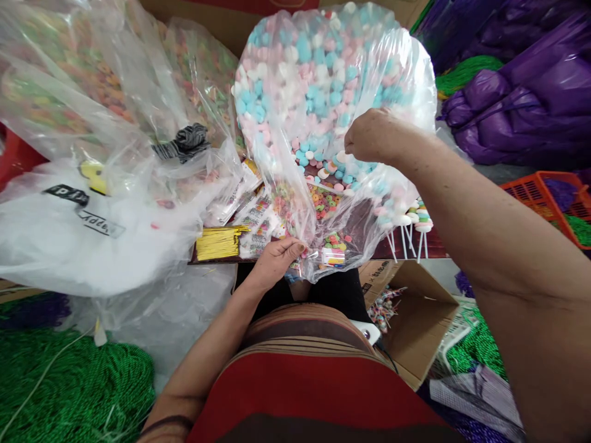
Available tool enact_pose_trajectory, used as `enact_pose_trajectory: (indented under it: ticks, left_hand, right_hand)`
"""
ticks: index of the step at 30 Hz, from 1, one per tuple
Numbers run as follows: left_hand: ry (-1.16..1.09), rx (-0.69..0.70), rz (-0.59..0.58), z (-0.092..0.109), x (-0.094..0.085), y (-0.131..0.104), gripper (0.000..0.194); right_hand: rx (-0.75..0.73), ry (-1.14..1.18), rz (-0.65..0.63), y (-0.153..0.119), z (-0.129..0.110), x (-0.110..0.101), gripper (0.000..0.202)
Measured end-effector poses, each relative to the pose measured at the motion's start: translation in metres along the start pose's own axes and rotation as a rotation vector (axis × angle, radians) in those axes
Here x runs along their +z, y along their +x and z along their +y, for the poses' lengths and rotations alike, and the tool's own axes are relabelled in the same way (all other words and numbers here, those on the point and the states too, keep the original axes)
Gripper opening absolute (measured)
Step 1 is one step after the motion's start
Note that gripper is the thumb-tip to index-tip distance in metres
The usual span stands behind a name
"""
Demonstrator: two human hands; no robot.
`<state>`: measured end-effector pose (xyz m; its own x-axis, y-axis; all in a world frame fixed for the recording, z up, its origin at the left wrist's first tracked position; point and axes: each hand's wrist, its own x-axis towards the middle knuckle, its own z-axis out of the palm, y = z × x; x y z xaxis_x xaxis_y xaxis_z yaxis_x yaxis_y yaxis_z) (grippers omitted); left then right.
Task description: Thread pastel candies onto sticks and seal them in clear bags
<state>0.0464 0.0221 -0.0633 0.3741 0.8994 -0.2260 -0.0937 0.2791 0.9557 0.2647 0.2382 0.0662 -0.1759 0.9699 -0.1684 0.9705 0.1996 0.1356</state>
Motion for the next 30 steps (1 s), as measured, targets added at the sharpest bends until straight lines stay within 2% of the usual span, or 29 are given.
enact_pose_trajectory:
  ticks: [3,6,10,15,19,21,24,27,30]
  left_hand:
    - [0.004,0.001,-0.004,0.002,0.000,-0.001,0.058]
    - [0.003,0.004,-0.005,0.005,0.001,-0.001,0.059]
    - [-0.016,0.000,-0.006,0.003,0.001,0.000,0.057]
    - [-0.064,-0.021,0.008,-0.007,0.000,0.001,0.051]
    - [-0.160,-0.022,0.101,-0.007,0.002,0.003,0.055]
    - [-0.282,-0.008,0.163,-0.002,0.004,0.004,0.056]
    - [-0.495,0.031,0.240,0.007,0.002,0.004,0.055]
    - [-0.634,0.055,0.257,0.015,-0.002,0.003,0.052]
    - [-0.677,0.085,0.253,0.021,-0.005,0.003,0.046]
  right_hand:
    - [-0.028,-0.291,-0.138,-0.001,-0.007,-0.004,0.019]
    - [-0.031,-0.341,-0.123,0.000,-0.010,-0.004,0.025]
    - [-0.063,-0.318,-0.107,0.003,-0.011,0.001,0.024]
    - [-0.071,-0.258,-0.039,0.009,-0.009,0.016,0.016]
    - [-0.102,-0.101,0.074,0.003,0.004,0.029,0.012]
    - [-0.060,-0.028,0.097,-0.010,0.015,0.032,0.012]
    - [0.086,0.146,0.156,-0.043,0.030,0.039,0.012]
    - [0.146,0.431,0.328,-0.084,0.038,0.052,0.017]
    - [0.204,0.798,0.446,-0.123,0.035,0.067,0.016]
